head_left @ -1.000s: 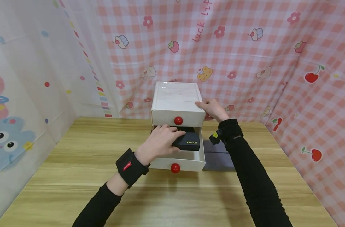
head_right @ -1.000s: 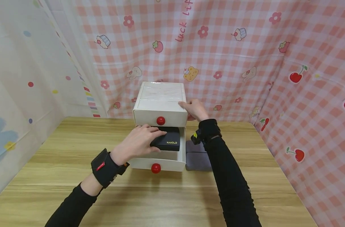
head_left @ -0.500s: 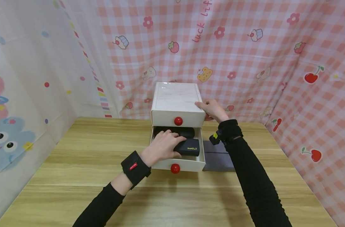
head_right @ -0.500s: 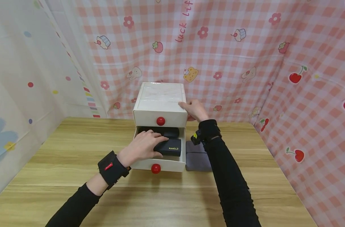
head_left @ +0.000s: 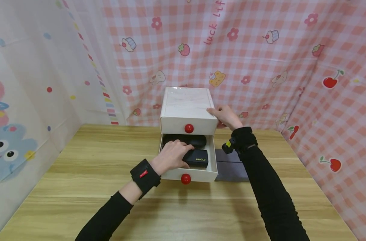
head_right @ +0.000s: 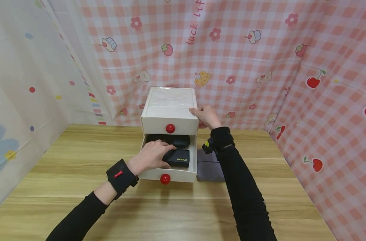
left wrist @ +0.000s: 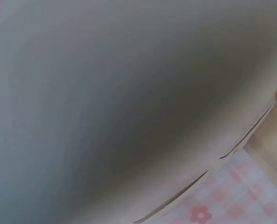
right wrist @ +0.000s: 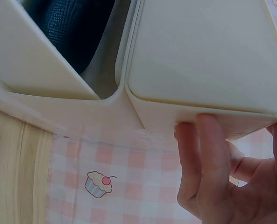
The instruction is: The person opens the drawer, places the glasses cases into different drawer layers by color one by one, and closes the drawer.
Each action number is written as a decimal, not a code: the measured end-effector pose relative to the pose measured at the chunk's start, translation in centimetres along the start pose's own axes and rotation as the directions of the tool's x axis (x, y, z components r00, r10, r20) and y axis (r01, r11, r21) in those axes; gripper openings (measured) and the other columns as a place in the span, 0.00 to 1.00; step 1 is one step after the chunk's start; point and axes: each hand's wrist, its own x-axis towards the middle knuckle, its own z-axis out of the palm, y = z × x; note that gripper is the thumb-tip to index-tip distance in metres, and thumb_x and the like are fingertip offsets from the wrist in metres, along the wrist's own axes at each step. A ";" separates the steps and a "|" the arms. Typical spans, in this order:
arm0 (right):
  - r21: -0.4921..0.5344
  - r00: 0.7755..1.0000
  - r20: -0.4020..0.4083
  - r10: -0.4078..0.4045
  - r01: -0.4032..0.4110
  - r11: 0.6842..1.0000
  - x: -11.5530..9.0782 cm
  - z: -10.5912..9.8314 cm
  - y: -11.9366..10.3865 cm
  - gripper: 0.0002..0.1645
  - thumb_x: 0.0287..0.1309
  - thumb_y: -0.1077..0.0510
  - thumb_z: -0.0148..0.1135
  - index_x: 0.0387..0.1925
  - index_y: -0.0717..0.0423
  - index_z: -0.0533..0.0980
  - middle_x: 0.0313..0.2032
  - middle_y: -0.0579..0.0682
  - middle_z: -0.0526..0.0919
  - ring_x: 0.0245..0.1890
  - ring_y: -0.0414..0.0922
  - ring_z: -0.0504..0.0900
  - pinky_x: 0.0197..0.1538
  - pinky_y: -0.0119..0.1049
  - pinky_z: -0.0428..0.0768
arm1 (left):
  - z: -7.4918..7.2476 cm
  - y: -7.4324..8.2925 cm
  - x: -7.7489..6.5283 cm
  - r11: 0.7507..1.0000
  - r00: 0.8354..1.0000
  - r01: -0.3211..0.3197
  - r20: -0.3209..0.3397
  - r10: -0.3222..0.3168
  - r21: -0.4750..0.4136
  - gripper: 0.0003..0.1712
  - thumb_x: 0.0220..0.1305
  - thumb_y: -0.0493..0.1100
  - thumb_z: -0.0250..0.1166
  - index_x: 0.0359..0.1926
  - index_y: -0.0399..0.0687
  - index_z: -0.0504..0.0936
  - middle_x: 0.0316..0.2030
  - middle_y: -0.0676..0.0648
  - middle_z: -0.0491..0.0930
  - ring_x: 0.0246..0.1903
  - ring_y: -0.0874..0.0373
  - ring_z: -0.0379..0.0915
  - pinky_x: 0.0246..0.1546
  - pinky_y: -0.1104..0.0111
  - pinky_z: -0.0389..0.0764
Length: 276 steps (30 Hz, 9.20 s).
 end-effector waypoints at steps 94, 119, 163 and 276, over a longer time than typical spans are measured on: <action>0.008 0.998 -0.016 -0.056 0.056 0.998 -0.3 0.1 0.0 0.27 0.61 0.38 0.49 0.40 0.59 0.70 0.35 0.54 0.75 0.23 0.43 0.75 0.35 0.39 0.81 | 3.5 -3.5 2.7 0.857 0.896 -0.323 -0.161 0.414 0.402 0.18 0.52 0.36 0.67 0.46 0.50 0.79 0.45 0.52 0.80 0.51 0.57 0.71 0.53 0.65 0.72; 0.028 0.998 -0.011 -0.065 0.065 0.997 -0.3 0.2 0.2 0.25 0.60 0.38 0.50 0.32 0.57 0.66 0.26 0.51 0.68 0.21 0.44 0.72 0.32 0.36 0.80 | 2.9 -3.7 1.8 0.908 0.764 -0.313 -0.495 0.415 0.279 0.13 0.50 0.39 0.69 0.40 0.47 0.82 0.41 0.51 0.81 0.45 0.57 0.75 0.49 0.68 0.75; 0.052 0.998 -0.050 -0.035 0.037 0.998 -0.3 0.4 0.3 0.28 0.60 0.36 0.49 0.42 0.58 0.72 0.30 0.50 0.75 0.23 0.43 0.73 0.33 0.36 0.80 | -4.7 -6.0 0.8 0.921 0.879 0.283 -0.311 -0.361 -0.268 0.27 0.57 0.47 0.63 0.55 0.41 0.67 0.13 0.45 0.68 0.13 0.57 0.63 0.13 0.71 0.60; -0.834 0.434 0.261 -0.863 0.552 0.025 -11.8 17.2 8.3 0.05 0.52 0.59 0.57 0.34 0.50 0.74 0.25 0.44 0.79 0.22 0.41 0.75 0.17 0.30 0.69 | -3.9 -5.6 0.7 0.895 0.834 0.344 -0.346 -0.430 -0.284 0.25 0.57 0.49 0.61 0.54 0.48 0.67 0.13 0.49 0.64 0.12 0.59 0.53 0.13 0.72 0.54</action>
